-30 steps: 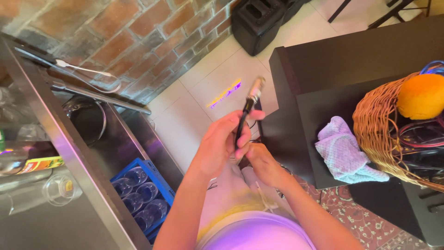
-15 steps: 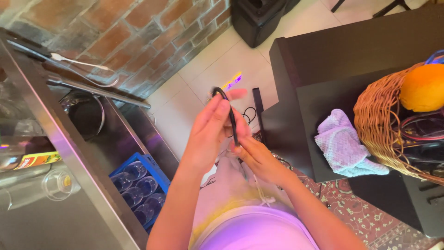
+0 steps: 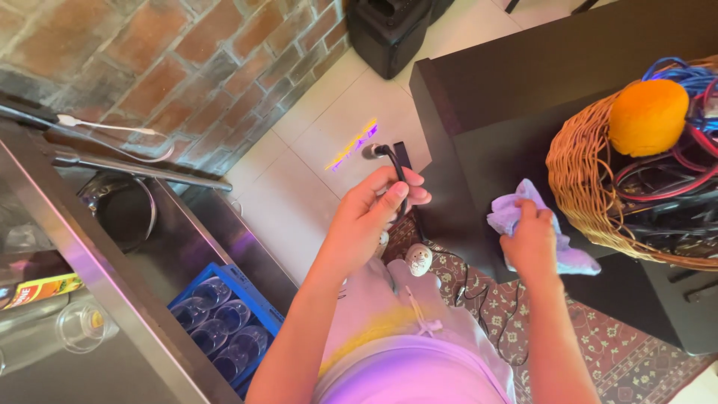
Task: The recorder untangles various cables from a basket and then wipes down a stainless steel bar counter with a blue cloth.
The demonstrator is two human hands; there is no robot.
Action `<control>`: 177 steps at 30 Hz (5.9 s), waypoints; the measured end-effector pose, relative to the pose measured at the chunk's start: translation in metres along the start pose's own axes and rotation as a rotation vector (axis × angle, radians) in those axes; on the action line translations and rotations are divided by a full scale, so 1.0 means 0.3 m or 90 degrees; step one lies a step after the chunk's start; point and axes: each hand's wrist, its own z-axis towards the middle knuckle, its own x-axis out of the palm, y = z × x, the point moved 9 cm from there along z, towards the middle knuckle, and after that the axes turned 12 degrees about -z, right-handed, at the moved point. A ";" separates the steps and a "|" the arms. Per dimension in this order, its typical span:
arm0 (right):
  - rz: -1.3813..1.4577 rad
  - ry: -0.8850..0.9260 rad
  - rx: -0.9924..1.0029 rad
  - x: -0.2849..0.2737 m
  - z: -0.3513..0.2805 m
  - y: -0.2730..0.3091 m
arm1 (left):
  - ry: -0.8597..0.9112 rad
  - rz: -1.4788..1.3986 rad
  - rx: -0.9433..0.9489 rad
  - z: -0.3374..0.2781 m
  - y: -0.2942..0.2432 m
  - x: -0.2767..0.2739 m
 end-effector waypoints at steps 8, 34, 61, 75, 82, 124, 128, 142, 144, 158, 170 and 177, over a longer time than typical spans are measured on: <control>1.053 0.230 -0.171 -0.413 -0.084 0.439 | -0.060 0.243 0.133 -0.002 -0.096 0.110; 0.937 0.238 -0.315 -0.331 -0.093 0.825 | -0.032 -0.082 0.236 -0.052 -0.199 0.013; 0.857 0.236 -0.261 -0.376 -0.132 0.691 | -0.148 -0.251 0.276 -0.039 -0.345 -0.138; 0.901 0.094 -0.295 -0.525 -0.125 0.799 | -0.005 -0.198 0.327 -0.072 -0.219 0.123; 0.926 0.172 -0.240 -0.433 -0.128 0.783 | -0.060 -0.170 0.214 -0.065 -0.256 0.044; 0.897 0.102 -0.201 -0.434 -0.041 0.753 | -0.101 -0.196 0.135 0.087 -0.079 -0.035; 0.830 0.098 -0.257 -0.440 -0.052 0.745 | -0.144 -0.213 0.136 0.097 -0.153 -0.090; 0.867 0.114 -0.281 -0.571 -0.051 0.823 | -0.046 -0.166 0.202 0.008 -0.308 0.007; 0.879 0.136 -0.284 -0.591 -0.042 0.844 | -0.021 -0.150 0.194 0.028 -0.309 -0.013; 0.830 0.163 -0.347 -0.558 -0.071 0.892 | -0.038 -0.129 0.263 -0.029 -0.387 -0.065; 0.798 0.208 -0.314 -0.434 -0.054 0.885 | -0.068 -0.081 0.397 -0.027 -0.594 -0.190; 0.914 0.146 -0.282 -0.504 -0.016 0.879 | 0.030 -0.026 0.257 -0.011 -0.400 -0.022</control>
